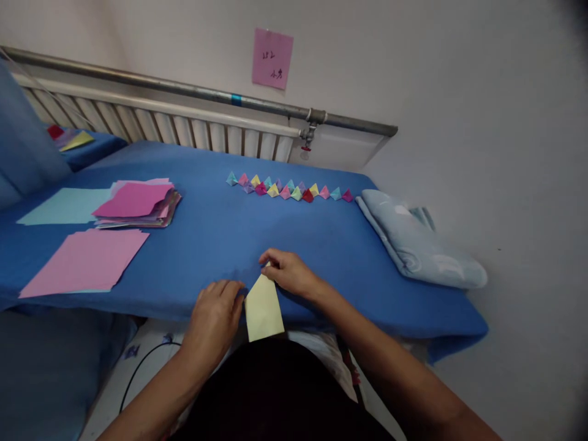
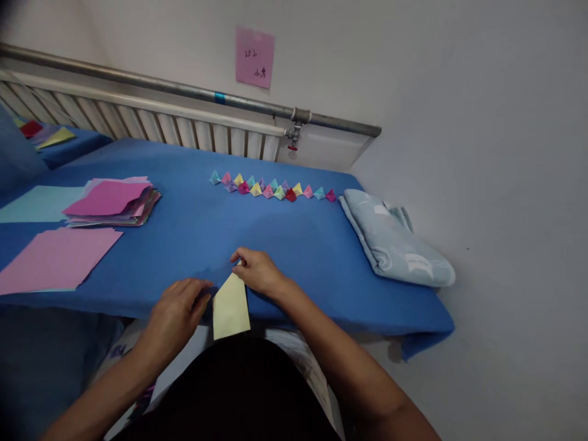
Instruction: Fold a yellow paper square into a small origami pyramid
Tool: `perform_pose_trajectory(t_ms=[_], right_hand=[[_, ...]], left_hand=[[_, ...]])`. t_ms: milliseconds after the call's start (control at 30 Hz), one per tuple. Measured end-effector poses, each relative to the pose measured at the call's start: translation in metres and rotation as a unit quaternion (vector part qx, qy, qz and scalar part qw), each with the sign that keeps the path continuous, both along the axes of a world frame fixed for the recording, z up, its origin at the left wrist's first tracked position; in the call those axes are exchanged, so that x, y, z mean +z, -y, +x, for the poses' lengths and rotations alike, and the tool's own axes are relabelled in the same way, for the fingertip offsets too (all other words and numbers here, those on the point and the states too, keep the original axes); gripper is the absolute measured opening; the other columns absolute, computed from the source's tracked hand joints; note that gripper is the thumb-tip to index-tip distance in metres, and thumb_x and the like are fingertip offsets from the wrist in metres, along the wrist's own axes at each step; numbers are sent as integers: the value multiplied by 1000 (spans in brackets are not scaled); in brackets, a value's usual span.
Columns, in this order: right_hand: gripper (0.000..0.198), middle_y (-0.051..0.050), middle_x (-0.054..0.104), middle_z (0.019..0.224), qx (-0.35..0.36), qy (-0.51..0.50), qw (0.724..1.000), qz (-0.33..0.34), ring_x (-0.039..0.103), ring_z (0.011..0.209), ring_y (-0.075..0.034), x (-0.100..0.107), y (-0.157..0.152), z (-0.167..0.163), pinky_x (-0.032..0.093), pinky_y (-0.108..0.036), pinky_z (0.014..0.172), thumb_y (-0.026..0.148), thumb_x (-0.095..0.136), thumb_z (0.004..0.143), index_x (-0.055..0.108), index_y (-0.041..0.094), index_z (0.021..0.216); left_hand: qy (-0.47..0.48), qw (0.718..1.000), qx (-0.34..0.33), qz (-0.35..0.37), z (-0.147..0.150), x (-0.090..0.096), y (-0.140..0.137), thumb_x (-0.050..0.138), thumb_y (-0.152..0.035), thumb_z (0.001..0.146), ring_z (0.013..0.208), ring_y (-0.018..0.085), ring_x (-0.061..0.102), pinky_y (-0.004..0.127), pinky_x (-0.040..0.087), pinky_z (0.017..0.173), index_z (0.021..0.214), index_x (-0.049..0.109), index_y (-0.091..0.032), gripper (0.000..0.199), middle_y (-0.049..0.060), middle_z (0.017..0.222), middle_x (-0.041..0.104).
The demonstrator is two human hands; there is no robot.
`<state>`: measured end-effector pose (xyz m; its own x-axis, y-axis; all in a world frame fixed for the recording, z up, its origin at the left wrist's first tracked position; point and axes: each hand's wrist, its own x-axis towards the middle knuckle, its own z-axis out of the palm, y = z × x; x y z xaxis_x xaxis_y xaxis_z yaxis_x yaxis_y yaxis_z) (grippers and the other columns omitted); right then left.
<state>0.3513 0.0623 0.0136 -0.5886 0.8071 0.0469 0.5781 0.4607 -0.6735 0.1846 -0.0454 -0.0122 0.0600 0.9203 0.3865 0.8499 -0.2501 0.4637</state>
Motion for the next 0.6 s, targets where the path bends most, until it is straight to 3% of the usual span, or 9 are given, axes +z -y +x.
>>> perform_pose_trajectory(t_ms=[100,200,267,400,500,600], right_hand=[[14,7,57,63,16,42,998,45,51,62,-10,-7,-6,-2,36,-26,72,12,52,81,62,20,87],[15,4,62,70,27,60,995,69,54,69,-12,-8,-10,-3,32,-30,78,13,52,82,63,20,90],[14,2,64,75,38,74,993,86,54,73,-13,-8,-13,-4,31,-31,79,14,55,82,64,20,91],[15,-5,67,94,26,93,987,127,54,87,-19,-4,-11,-4,29,-36,82,19,59,82,64,18,97],[24,-9,62,117,14,85,976,201,50,105,-23,2,10,2,28,-40,89,20,53,88,60,18,111],[27,-6,62,120,117,89,971,189,50,112,-21,5,38,10,30,-38,92,27,42,96,57,21,118]], left_hand=[[-42,996,-66,53,1,-3,-6,40,-10,90,89,21,60,37,45,75,101,59,-18,24,7,100,67],[-62,983,-164,55,3,-5,-12,43,-8,89,90,19,59,35,43,77,100,60,-19,23,5,103,67],[-86,976,-191,56,4,-6,-15,44,-7,88,87,18,59,34,42,77,99,61,-19,22,5,103,67],[-129,970,-193,73,5,-8,-15,45,-7,88,88,19,59,35,39,78,102,61,-18,24,7,107,66],[-137,971,-179,83,8,-8,-9,44,-10,91,91,19,58,36,38,80,106,60,-17,24,8,108,66],[-138,974,-162,81,11,-11,-3,42,-13,92,93,19,58,38,38,83,102,61,-17,23,8,107,67]])
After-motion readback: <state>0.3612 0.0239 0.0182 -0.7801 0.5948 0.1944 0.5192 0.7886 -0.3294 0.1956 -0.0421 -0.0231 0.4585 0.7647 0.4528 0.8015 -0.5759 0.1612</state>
